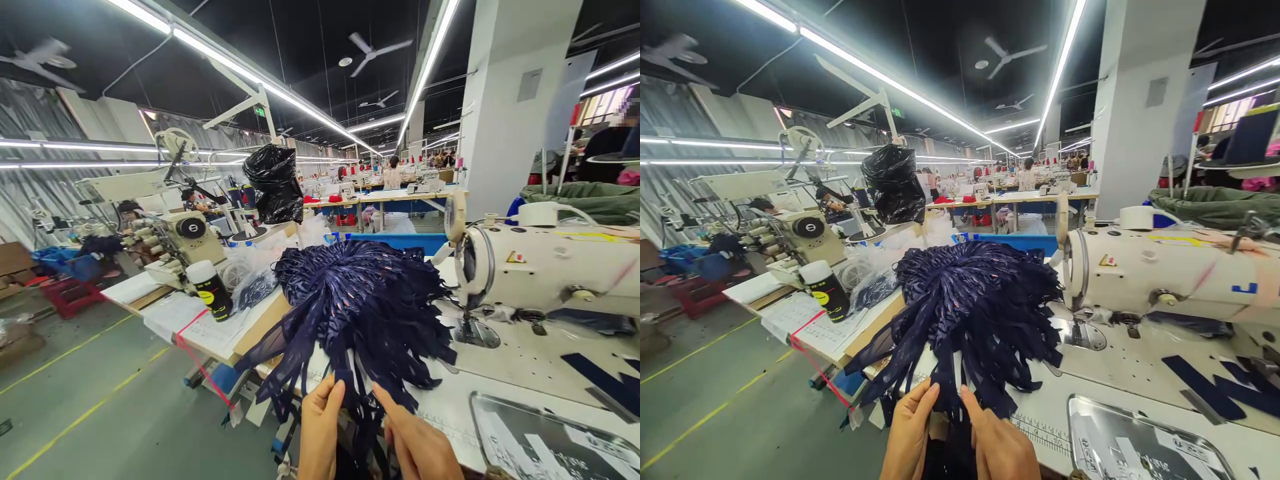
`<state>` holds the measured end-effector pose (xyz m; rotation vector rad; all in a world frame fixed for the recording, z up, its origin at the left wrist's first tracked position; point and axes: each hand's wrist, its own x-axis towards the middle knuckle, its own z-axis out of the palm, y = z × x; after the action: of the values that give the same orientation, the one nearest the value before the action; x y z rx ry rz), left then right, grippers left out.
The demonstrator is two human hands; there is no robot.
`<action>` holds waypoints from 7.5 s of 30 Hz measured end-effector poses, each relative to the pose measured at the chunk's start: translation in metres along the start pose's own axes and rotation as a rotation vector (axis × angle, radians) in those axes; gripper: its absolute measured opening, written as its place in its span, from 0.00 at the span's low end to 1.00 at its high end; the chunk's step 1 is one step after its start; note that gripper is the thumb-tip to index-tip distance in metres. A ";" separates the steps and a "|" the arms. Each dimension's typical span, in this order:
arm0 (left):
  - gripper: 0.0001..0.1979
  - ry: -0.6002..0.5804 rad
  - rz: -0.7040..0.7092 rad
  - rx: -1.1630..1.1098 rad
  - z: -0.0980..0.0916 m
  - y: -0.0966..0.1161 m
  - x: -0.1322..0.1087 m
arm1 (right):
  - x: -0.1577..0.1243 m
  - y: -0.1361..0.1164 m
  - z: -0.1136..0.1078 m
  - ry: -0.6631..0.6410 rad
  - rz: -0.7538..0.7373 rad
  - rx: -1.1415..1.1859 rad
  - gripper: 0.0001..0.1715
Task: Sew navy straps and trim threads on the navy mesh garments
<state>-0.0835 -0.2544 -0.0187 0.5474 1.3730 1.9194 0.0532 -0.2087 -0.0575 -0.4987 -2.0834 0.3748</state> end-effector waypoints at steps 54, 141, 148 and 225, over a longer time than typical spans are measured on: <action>0.10 0.079 -0.053 -0.165 -0.010 -0.015 0.004 | 0.009 0.000 0.049 -0.024 0.088 0.109 0.25; 0.15 0.153 -0.020 -0.133 -0.008 -0.012 0.000 | 0.010 0.001 0.048 -0.013 -0.012 0.066 0.25; 0.15 0.173 -0.003 -0.063 -0.007 -0.012 -0.002 | 0.012 0.001 0.048 0.001 -0.005 0.072 0.25; 0.14 0.182 0.335 0.426 -0.022 -0.015 -0.004 | 0.016 -0.007 0.040 -0.146 0.115 0.303 0.24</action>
<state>-0.0915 -0.2680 -0.0402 0.8688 1.9297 1.9754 0.0101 -0.2098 -0.0634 -0.4189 -2.0923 0.8011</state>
